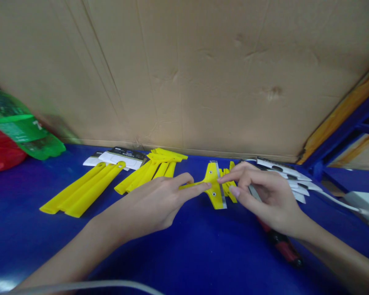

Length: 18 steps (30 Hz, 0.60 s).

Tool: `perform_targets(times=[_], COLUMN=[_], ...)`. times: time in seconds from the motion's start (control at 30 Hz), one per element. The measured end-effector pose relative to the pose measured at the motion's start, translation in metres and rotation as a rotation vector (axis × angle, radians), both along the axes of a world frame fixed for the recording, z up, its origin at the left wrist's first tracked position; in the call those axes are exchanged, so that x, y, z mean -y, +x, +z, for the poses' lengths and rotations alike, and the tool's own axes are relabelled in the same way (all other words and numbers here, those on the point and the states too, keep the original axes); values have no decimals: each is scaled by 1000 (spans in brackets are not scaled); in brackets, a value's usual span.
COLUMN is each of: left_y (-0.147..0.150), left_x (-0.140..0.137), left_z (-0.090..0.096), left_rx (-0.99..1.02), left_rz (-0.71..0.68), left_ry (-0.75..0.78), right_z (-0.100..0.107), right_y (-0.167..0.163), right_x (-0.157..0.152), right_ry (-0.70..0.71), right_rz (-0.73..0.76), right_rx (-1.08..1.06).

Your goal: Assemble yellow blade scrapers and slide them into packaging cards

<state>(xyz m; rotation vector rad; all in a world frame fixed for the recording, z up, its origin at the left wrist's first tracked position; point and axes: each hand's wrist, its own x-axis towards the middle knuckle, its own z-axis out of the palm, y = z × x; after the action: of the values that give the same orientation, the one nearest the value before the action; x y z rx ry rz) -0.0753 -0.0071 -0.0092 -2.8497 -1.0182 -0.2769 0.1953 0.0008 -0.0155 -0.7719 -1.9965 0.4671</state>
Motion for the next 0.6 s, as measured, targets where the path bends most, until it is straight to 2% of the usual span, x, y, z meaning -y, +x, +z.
perform_targets(times=[0.13, 0.23, 0.3, 0.47, 0.6], left_y=[3, 5, 6, 11, 15], left_x=[1, 1, 2, 4, 5], left_z=[-4, -6, -7, -6, -8], left_rx=[-3, 0, -21, -71, -43], left_rz=[-3, -19, -33, -94, -152], left_ry=[43, 78, 107, 182, 244], right_z=[1, 0, -1, -1, 2], right_y=[0, -1, -1, 3, 5], right_x=[-11, -15, -15, -15, -14], right_ry=[-347, -712, -891, -1067, -1096], right_rz=[-236, -154, -64, 35, 94], right_rx=[-206, -294, -356, -357, -283])
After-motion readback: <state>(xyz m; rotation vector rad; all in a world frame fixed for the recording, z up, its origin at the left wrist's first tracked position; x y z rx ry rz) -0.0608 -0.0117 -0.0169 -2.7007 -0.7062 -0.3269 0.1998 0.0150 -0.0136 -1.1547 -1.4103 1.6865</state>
